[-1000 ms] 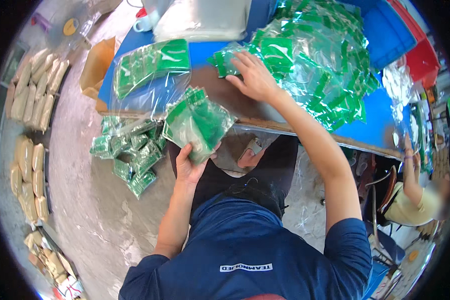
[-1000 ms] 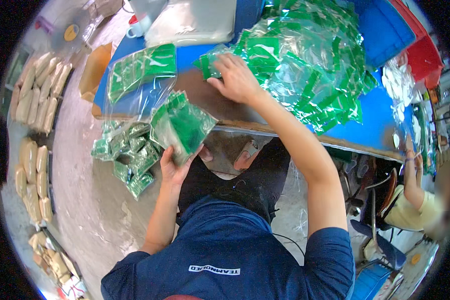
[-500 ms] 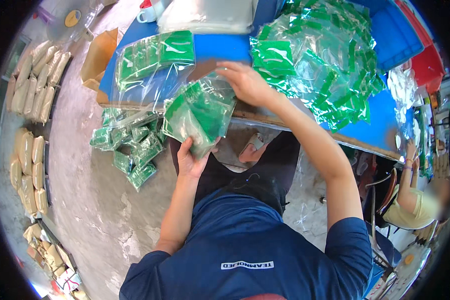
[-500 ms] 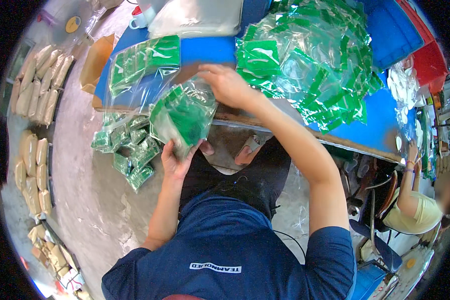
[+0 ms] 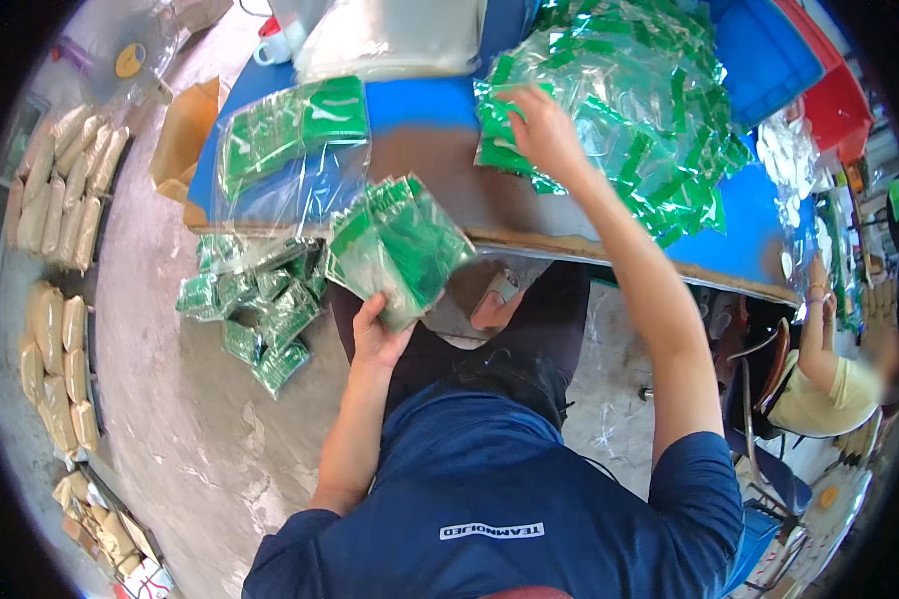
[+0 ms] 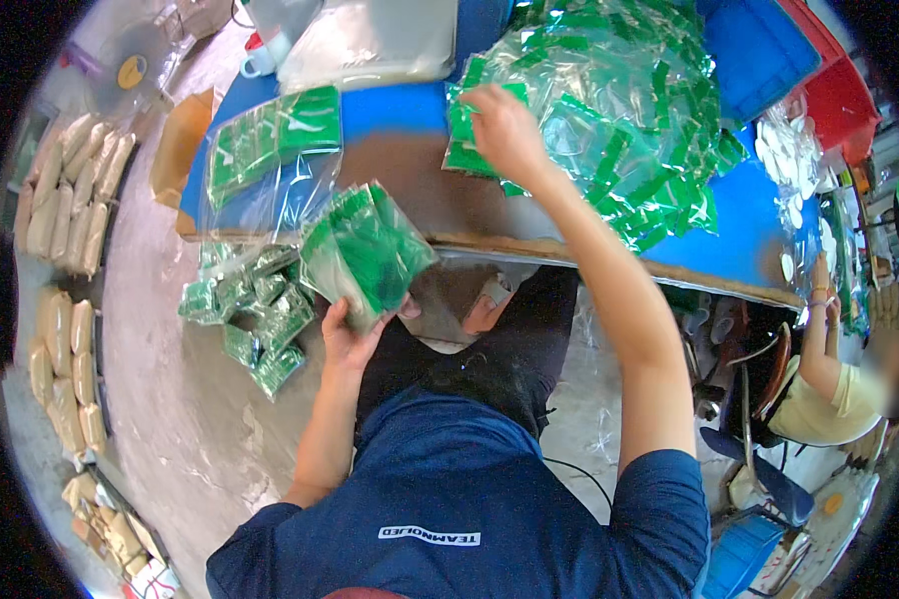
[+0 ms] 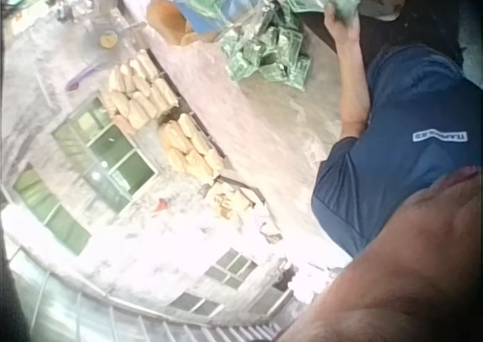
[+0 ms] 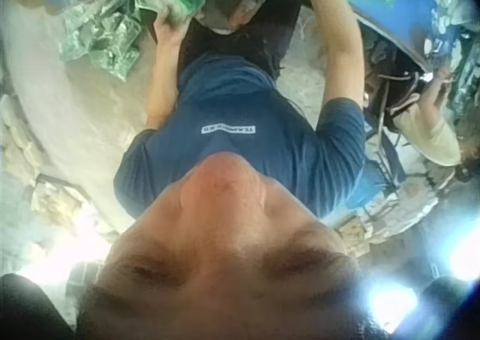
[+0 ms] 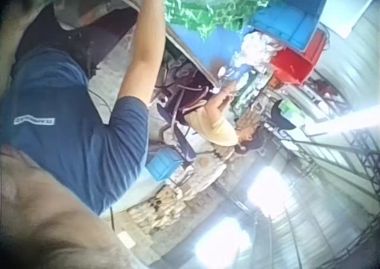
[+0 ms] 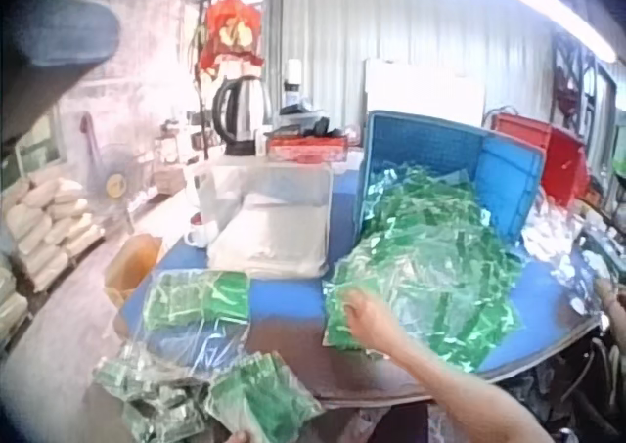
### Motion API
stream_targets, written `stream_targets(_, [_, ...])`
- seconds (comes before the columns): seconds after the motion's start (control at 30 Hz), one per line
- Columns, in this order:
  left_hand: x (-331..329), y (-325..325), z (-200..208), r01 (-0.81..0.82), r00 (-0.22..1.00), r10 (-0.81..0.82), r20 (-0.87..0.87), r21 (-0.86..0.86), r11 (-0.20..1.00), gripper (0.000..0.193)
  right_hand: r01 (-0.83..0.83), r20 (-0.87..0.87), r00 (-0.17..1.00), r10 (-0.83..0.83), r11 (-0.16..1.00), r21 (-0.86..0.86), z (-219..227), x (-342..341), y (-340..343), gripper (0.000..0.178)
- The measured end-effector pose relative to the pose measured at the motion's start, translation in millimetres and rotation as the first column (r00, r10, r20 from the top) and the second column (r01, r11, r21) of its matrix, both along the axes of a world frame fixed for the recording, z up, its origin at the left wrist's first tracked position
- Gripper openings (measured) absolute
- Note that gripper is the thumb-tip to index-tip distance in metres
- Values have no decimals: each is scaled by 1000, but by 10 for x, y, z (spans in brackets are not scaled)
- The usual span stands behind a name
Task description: Manually counting, stacking, and inserting small green product pouches into larger plastic bags.
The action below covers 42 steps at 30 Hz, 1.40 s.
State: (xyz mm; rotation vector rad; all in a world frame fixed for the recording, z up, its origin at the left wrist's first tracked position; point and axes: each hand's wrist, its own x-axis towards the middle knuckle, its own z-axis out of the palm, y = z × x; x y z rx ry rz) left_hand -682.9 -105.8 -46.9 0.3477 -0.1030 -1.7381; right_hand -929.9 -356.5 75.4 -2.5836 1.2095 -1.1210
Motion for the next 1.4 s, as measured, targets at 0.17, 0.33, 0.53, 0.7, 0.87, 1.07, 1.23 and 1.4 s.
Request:
stream_targets(0.17, [-97,83,-139,59,998,-59,-2,-13,998,72,184,-464,860,-214,977,-110,-99,-467,-631,44])
stream_targets(0.33, [-190,77,87,101,995,-102,14,14,995,61,227,-42,972,-233,967,-113,38,-509,-501,27])
stream_targets(0.53, [-253,-110,440,18,958,-73,277,195,981,58,-280,44,950,308,908,-311,404,265,1106,26])
stream_targets(0.7, [-269,-155,488,89,994,-91,52,49,995,61,-524,-13,847,532,838,152,-41,300,1647,32])
stream_targets(0.87, [-303,-191,597,14,879,-31,475,40,999,60,-63,267,963,-35,935,348,2,336,1616,109])
stream_targets(1.07, [-60,-907,1218,84,543,298,785,-404,911,66,-412,546,834,76,743,527,389,259,1134,131])
stream_targets(1.23, [147,-1461,1019,390,247,323,914,-399,830,98,-290,294,936,192,894,340,-191,294,871,123])
stream_targets(1.4, [173,-1458,1087,309,319,306,897,-404,861,111,-284,392,916,80,821,496,-81,562,913,115])
